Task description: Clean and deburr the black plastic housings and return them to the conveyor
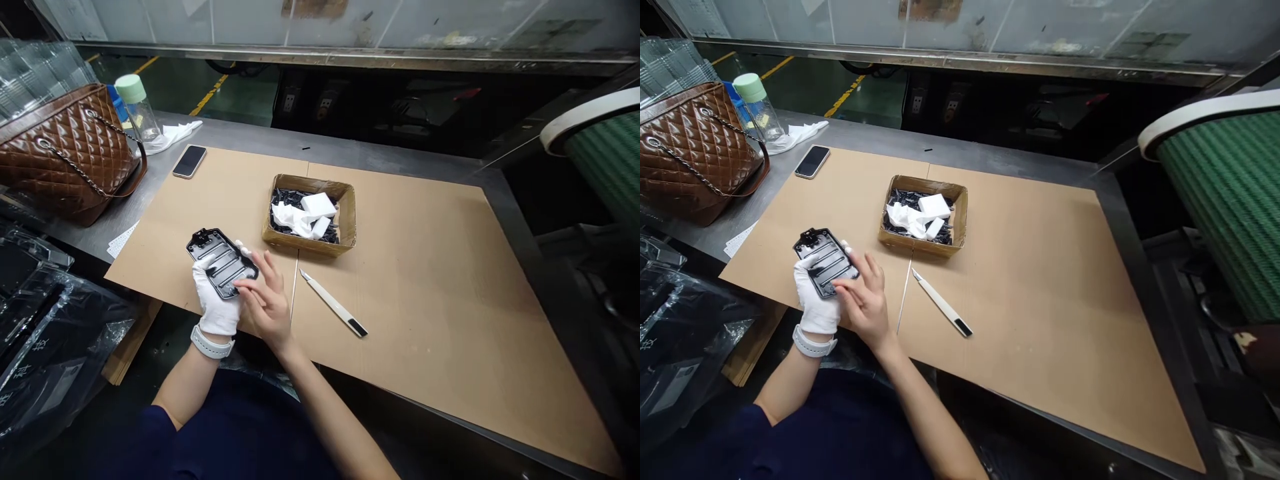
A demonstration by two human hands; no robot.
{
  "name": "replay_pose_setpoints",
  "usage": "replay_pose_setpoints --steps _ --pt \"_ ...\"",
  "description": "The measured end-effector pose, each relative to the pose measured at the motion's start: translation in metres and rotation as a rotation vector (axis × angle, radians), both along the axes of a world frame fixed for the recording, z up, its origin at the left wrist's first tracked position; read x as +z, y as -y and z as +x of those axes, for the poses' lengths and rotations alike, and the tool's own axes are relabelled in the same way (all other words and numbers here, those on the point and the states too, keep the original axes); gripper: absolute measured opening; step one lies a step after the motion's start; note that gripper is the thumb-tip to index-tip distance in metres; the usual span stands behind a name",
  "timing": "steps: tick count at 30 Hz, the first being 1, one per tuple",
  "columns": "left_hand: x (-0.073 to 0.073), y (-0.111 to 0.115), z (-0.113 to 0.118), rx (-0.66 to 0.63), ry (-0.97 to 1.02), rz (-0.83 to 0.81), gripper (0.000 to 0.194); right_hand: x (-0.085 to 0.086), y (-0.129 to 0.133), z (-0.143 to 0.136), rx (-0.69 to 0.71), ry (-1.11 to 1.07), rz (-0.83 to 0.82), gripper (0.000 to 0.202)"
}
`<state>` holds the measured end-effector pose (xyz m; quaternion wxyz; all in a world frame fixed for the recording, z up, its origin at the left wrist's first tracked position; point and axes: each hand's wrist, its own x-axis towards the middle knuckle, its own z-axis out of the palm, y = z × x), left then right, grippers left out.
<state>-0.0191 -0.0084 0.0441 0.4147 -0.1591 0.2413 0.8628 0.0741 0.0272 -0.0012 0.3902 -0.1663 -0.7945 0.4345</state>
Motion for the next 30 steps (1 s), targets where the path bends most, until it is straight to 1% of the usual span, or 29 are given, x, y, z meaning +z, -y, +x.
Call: replay_pose_setpoints --steps 2,3,4,6,7,8,10,12,13,15,17,18,19,20,21,23,27,29,30 --pt "-0.003 0.001 -0.008 0.025 0.018 0.010 0.030 0.003 -0.009 0.004 -0.068 -0.081 0.230 0.025" --pt "-0.003 0.002 -0.011 0.043 0.005 0.036 0.028 0.005 -0.018 0.003 -0.148 -0.109 0.308 0.031" --pt "-0.003 0.004 -0.014 0.059 -0.018 0.066 0.026 0.009 -0.031 0.000 -0.257 -0.109 0.349 0.039" --pt "-0.002 0.007 -0.017 0.038 -0.053 0.102 0.026 0.019 -0.067 -0.008 -0.480 -0.006 0.325 0.051" --pt "0.000 0.009 -0.018 -0.005 -0.063 0.107 0.028 0.024 -0.087 -0.012 -0.545 0.097 0.277 0.051" --pt "0.001 0.012 -0.017 -0.048 -0.073 0.109 0.031 0.029 -0.106 -0.014 -0.550 0.221 0.231 0.048" --pt "0.002 0.016 -0.015 -0.106 -0.102 0.107 0.040 0.034 -0.134 -0.006 -0.477 0.425 0.138 0.048" --pt "0.001 0.020 -0.014 -0.126 -0.134 0.103 0.048 0.027 -0.143 0.019 -0.386 0.563 0.027 0.043" --pt "0.001 0.021 -0.013 -0.129 -0.147 0.097 0.051 0.018 -0.142 0.036 -0.362 0.631 -0.029 0.043" --pt "-0.002 0.022 -0.013 -0.134 -0.153 0.086 0.055 -0.004 -0.130 0.071 -0.299 0.754 -0.091 0.052" --pt "-0.004 0.022 -0.011 -0.143 -0.141 0.077 0.057 -0.026 -0.114 0.099 -0.318 0.828 -0.169 0.051" --pt "-0.004 0.021 -0.009 -0.151 -0.130 0.077 0.058 -0.033 -0.105 0.107 -0.349 0.830 -0.213 0.049" --pt "-0.004 0.021 -0.007 -0.164 -0.115 0.079 0.058 -0.036 -0.097 0.111 -0.383 0.803 -0.261 0.047" --pt "-0.004 0.020 -0.003 -0.178 -0.099 0.083 0.058 -0.036 -0.090 0.110 -0.405 0.751 -0.303 0.046" --pt "-0.003 0.020 0.001 -0.189 -0.086 0.090 0.056 -0.032 -0.082 0.106 -0.411 0.683 -0.328 0.046" --pt "0.001 0.020 0.011 -0.198 -0.076 0.109 0.054 -0.014 -0.065 0.089 -0.363 0.530 -0.314 0.047" --pt "0.007 0.022 0.029 -0.201 -0.111 0.099 0.050 0.031 -0.029 0.053 -0.102 0.268 -0.170 0.039" --pt "0.008 0.023 0.036 -0.209 -0.145 0.063 0.051 0.045 -0.015 0.041 0.004 0.200 -0.148 0.036" --pt "0.008 0.023 0.038 -0.215 -0.163 0.043 0.052 0.049 -0.010 0.037 0.026 0.182 -0.140 0.037"
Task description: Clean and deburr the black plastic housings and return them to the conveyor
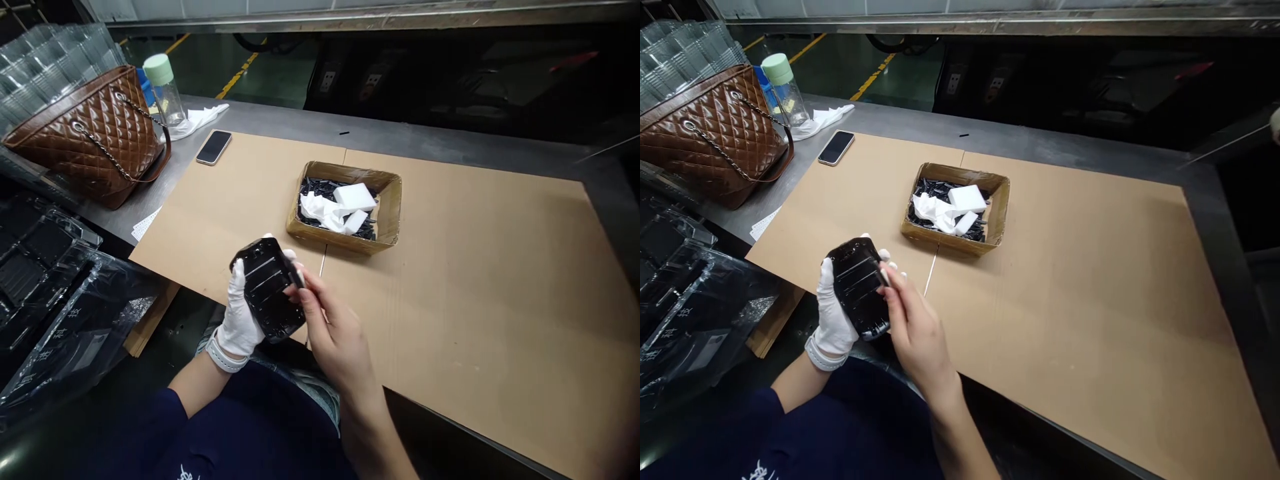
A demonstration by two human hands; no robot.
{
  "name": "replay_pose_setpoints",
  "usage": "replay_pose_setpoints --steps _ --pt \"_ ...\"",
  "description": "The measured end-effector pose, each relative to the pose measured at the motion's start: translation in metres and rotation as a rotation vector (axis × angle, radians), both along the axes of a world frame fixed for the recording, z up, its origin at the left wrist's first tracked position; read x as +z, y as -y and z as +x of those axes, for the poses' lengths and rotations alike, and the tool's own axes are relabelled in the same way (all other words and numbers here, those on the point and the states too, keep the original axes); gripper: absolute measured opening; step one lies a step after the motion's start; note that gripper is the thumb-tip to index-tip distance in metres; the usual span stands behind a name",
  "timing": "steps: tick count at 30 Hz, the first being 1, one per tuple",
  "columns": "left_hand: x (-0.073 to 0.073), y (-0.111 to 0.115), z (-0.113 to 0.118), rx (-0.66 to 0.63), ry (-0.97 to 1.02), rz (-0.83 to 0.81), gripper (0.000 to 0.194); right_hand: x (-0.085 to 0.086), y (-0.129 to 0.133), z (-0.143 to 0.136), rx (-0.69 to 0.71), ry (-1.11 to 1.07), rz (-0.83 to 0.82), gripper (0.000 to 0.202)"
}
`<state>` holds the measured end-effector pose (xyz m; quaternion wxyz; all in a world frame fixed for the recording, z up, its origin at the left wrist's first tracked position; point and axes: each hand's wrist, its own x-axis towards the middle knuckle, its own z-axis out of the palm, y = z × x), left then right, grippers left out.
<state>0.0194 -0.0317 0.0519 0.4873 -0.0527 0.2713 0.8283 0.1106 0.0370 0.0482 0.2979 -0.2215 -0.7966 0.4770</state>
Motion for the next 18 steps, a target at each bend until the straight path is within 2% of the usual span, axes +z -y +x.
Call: replay_pose_setpoints --steps 5,12,18 --pt "-0.001 0.003 0.009 -0.025 -0.022 -0.075 0.053 0.008 0.008 -0.006 -0.054 -0.005 0.107 0.045" --pt "0.003 0.005 0.017 -0.004 -0.042 -0.003 0.052 0.014 0.009 -0.005 -0.123 0.051 0.226 0.040" --pt "0.003 0.005 0.019 0.001 -0.059 0.009 0.052 0.017 0.011 -0.007 -0.138 0.101 0.257 0.038"
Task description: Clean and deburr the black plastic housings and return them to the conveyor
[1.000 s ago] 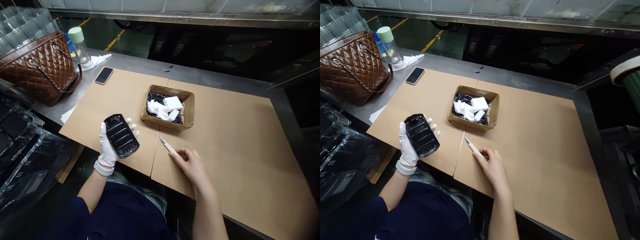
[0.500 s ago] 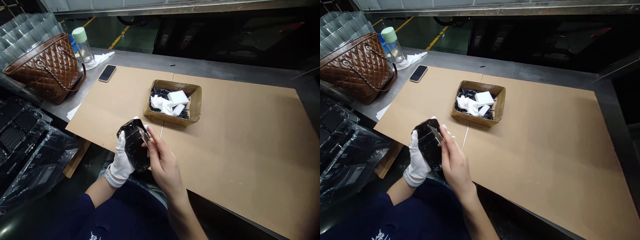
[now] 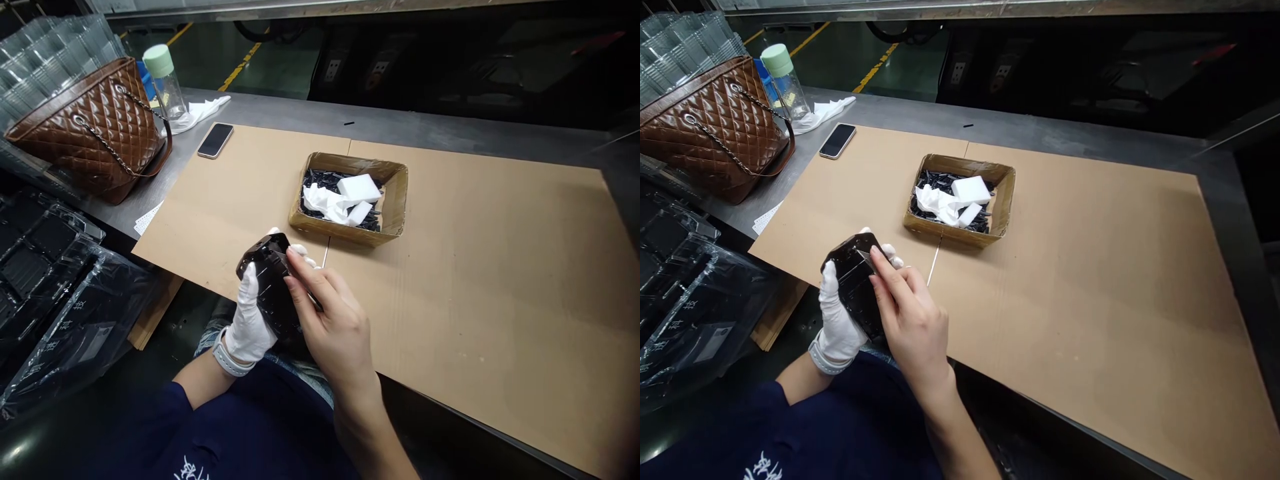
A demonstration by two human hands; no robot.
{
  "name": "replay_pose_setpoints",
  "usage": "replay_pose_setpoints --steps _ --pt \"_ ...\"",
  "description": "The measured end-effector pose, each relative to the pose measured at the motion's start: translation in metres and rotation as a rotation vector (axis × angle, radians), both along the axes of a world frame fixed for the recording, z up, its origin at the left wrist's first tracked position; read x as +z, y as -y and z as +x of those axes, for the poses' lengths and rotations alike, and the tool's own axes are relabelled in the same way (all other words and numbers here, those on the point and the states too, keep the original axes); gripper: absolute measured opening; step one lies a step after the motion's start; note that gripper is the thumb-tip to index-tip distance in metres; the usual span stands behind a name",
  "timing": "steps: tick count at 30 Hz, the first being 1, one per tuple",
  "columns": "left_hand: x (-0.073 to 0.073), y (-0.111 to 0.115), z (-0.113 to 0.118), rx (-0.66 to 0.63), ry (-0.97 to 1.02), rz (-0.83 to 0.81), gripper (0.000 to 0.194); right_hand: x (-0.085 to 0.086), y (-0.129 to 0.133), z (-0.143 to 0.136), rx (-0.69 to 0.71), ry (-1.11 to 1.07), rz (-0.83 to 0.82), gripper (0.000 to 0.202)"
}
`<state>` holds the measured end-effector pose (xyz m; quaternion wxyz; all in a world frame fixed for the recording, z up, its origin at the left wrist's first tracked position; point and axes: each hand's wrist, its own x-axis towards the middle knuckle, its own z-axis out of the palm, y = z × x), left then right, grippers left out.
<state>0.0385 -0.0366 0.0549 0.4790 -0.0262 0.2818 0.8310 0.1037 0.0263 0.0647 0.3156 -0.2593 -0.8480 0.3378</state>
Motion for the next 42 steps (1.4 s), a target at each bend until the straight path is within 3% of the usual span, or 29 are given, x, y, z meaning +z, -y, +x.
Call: replay_pose_setpoints --steps 8,28,36,42 --pt "0.005 -0.002 0.000 0.028 0.071 0.023 0.047 0.000 -0.001 0.000 0.006 0.008 0.118 0.035" --pt "0.004 -0.010 0.000 0.075 0.054 -0.056 0.038 -0.005 -0.006 -0.001 0.030 0.007 0.083 0.032" --pt "0.005 -0.011 -0.002 0.070 -0.052 -0.099 0.048 -0.011 -0.007 0.002 0.036 -0.227 -0.250 0.034" --pt "0.000 -0.009 0.002 0.045 -0.045 -0.150 0.054 0.004 -0.012 -0.002 0.226 -0.026 0.037 0.040"
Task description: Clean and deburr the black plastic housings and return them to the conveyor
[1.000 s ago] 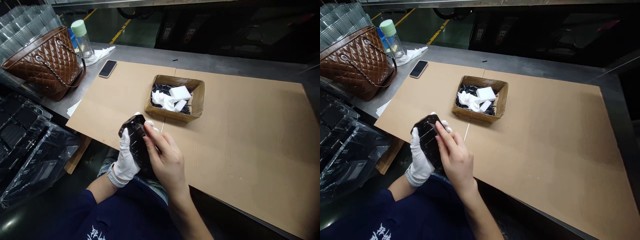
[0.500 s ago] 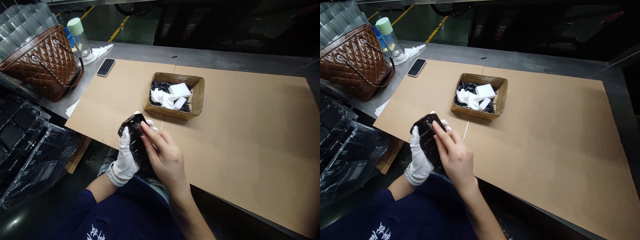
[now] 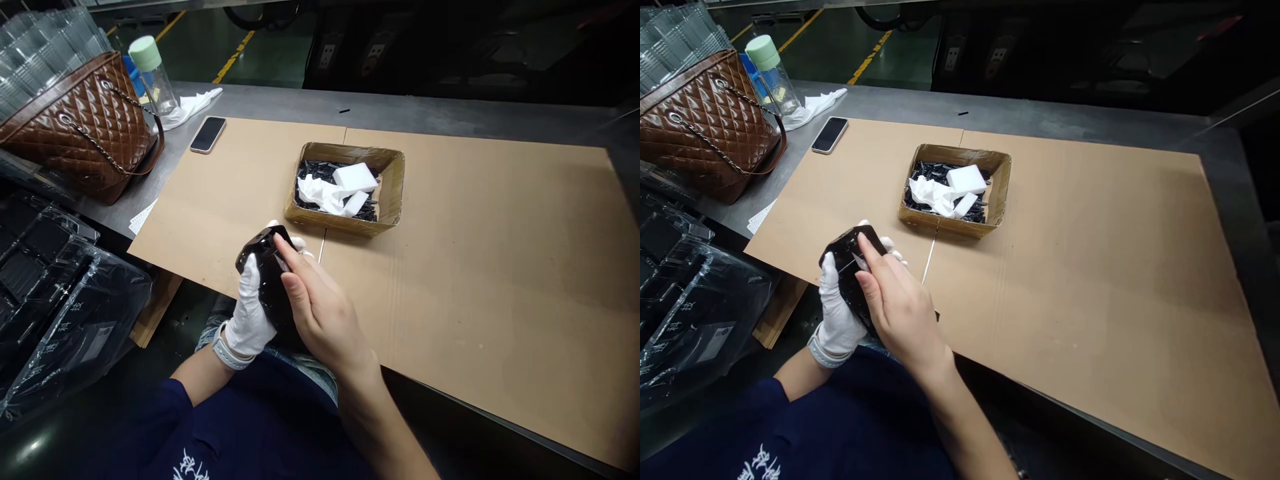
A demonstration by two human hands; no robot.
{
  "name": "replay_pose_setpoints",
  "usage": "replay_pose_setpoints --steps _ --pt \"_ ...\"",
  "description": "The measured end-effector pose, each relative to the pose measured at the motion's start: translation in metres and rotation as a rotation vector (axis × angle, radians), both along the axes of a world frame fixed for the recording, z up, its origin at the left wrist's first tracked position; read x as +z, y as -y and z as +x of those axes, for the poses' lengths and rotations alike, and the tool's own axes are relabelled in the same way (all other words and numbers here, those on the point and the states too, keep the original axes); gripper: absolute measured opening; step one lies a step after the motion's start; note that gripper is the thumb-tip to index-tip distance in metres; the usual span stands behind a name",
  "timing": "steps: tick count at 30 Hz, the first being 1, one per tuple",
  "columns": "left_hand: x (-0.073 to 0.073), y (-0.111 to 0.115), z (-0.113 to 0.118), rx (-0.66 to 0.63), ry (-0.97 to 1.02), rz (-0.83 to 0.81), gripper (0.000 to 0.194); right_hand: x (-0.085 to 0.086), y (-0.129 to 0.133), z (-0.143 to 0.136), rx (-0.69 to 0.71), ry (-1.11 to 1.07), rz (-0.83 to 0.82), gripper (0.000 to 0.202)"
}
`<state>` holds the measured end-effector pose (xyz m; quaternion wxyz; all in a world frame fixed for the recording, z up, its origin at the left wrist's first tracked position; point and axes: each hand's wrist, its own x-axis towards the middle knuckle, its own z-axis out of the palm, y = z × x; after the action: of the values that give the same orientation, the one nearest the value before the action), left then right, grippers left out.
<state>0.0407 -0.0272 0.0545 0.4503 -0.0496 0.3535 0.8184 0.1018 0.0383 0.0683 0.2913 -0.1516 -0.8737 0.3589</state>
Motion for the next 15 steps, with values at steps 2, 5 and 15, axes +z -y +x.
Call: replay_pose_setpoints --steps 2,5,15 --pt "-0.0009 0.0004 0.0006 0.011 0.037 0.001 0.056 0.0021 -0.0004 -0.0016 0.011 0.027 0.046 0.041" --pt "-0.0007 0.0013 0.0012 0.075 0.092 0.017 0.052 0.0019 0.0005 -0.0035 -0.010 0.027 0.097 0.041" --pt "-0.0016 0.0013 0.0034 0.070 0.025 -0.046 0.047 -0.0014 0.0023 -0.0051 -0.046 0.025 0.144 0.041"
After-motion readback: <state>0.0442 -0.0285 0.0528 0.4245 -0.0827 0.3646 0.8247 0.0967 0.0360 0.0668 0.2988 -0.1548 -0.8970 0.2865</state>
